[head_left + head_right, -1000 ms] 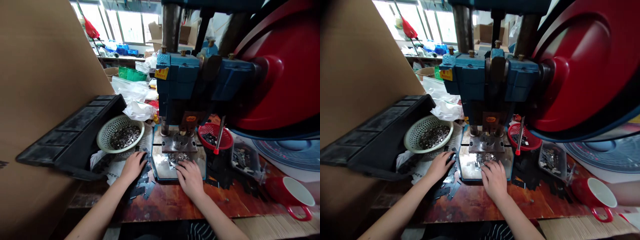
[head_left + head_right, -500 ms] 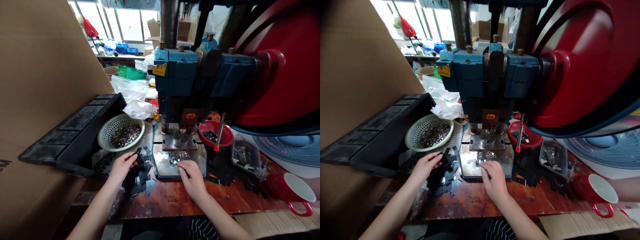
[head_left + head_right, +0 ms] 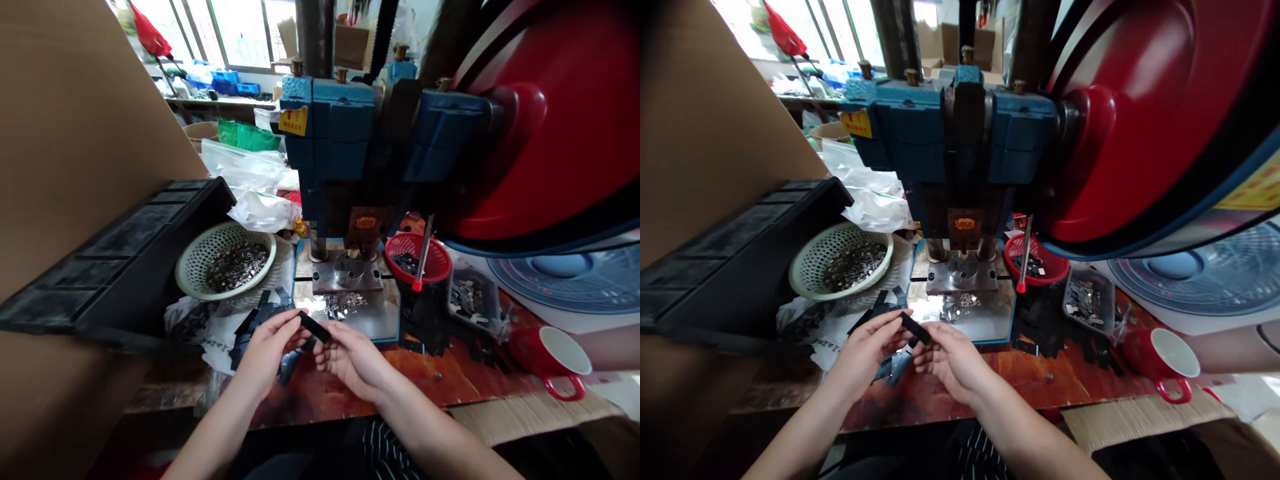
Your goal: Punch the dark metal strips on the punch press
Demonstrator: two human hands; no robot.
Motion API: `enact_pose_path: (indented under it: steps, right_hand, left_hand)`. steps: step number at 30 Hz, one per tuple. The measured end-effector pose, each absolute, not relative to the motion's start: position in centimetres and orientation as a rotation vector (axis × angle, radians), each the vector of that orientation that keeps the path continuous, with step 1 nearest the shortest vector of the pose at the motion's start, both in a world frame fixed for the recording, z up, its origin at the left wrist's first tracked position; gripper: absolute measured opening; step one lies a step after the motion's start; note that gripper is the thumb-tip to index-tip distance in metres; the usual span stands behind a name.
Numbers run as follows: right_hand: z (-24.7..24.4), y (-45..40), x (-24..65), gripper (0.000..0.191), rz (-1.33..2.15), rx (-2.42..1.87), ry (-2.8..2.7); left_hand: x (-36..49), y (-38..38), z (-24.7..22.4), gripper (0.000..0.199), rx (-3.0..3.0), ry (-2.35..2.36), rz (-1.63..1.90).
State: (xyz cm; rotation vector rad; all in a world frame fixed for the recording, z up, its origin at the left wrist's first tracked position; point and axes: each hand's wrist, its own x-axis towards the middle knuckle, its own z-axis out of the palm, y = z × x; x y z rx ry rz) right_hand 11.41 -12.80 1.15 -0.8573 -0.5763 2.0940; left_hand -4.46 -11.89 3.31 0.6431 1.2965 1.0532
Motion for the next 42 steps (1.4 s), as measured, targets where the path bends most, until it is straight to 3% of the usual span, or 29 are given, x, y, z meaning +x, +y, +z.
enact_pose_path:
  steps: [9, 15, 21, 30, 36, 42]
  right_hand:
    - [0.0, -12.0, 12.9, 0.025, 1.287, -1.259, -1.202]
    - [-0.2, -10.1, 14.8, 0.022, 0.885, -1.295, -1.532]
    - [0.0, -4.2, 16.7, 0.015, 0.4, -1.405, -1.651]
    - [-2.0, 1.4, 17.5, 0.01, 0.425, -1.376, -1.576]
    - [-3.0, 2.4, 17.6, 0.016, 0.634, -1.333, -1.5]
    - [-1.9, 1.1, 18.1, 0.021, 0.545, -1.402, -1.481]
  left_hand:
    - [-3.8, -11.7, 2.4, 0.048, 0.82, 1.241, 0.952]
    - [-2.1, -8.8, 1.6, 0.024, 1.413, 1.457, 0.855]
    - [1.0, -2.4, 2.0, 0.022, 1.794, 1.502, 0.956]
    - [2.3, 2.2, -0.1, 0.022, 1.905, 1.579, 1.078]
    - [2.8, 3.0, -0.7, 0.026, 1.898, 1.5, 1.024]
    - [1.7, 2.4, 0.4, 0.033, 1.858, 1.534, 1.056]
